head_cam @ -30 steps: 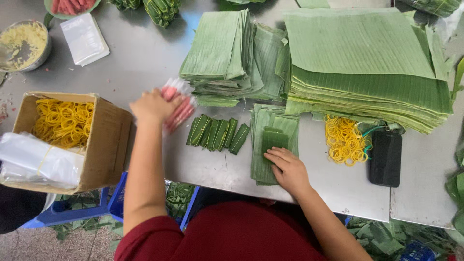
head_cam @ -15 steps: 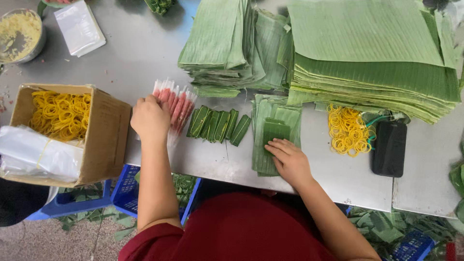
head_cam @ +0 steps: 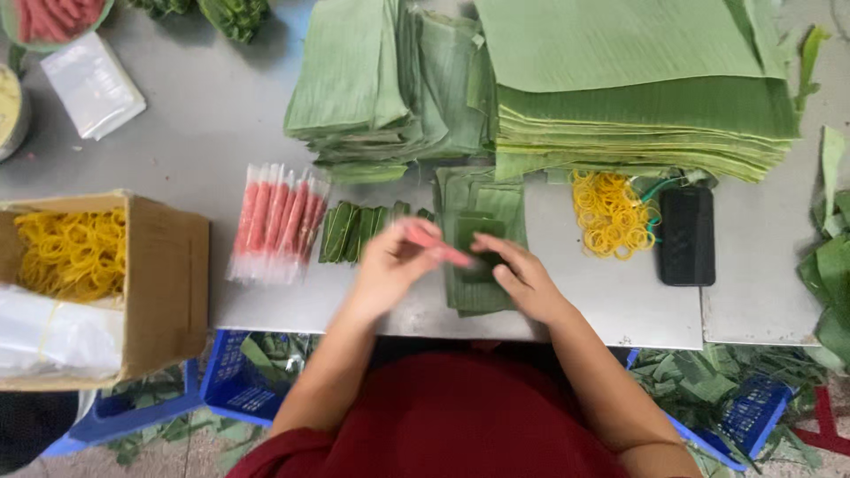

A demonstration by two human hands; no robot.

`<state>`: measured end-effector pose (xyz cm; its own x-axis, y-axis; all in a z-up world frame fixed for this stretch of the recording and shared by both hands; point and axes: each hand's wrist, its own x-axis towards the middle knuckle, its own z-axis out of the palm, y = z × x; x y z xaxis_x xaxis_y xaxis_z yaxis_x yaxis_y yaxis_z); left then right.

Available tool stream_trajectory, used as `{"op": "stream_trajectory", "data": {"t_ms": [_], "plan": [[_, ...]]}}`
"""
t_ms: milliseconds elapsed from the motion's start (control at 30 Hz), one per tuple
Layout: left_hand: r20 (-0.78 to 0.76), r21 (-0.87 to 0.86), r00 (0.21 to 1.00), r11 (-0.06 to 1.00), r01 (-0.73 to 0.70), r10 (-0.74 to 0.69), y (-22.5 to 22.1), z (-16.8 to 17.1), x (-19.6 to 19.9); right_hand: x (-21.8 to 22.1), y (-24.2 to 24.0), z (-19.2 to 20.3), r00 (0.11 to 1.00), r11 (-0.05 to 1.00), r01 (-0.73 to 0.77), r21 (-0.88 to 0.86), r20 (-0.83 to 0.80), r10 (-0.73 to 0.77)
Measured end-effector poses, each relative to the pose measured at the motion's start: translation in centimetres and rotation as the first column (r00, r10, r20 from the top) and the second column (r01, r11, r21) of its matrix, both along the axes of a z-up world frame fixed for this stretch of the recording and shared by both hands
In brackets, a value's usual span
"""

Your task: The person wraps small cylindrical food items into pieces of green leaf by hand. They place a food item onto a rectangular piece of leaf, roll it tightly, and secure it with a rubber band, occasionally picking up finished bundles and checking the leaf supply.

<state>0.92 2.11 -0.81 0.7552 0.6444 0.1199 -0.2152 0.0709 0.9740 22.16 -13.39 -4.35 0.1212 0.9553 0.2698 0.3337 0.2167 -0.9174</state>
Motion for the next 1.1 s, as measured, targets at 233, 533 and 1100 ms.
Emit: {"op": "stream_trajectory", "data": {"t_ms": [233, 533, 1100], "plan": [[-0.162, -0.61, 0.984, 0.791, -0.043, -0.071, -2.7, -8.8, 3.2, 1.1, -2.5, -4.0, 0.949, 0.891, 0.175, -0.419, -0.171, -0.266], [-0.386, 0.85, 0.754, 0.523, 0.066, 0.531, -5.2, -9.6, 3.2, -0.3, -2.3, -1.9, 0.729, 0.817, 0.535, -0.214, 0.605, -0.319], [-0.595, 0.693, 0.786, 0.601, 0.397, 0.167, -0.3, -7.5, 6.9, 2.5, 1.1, -2.1, 0.753, 0.967, 0.252, -0.03, 0.634, -0.177]]}}
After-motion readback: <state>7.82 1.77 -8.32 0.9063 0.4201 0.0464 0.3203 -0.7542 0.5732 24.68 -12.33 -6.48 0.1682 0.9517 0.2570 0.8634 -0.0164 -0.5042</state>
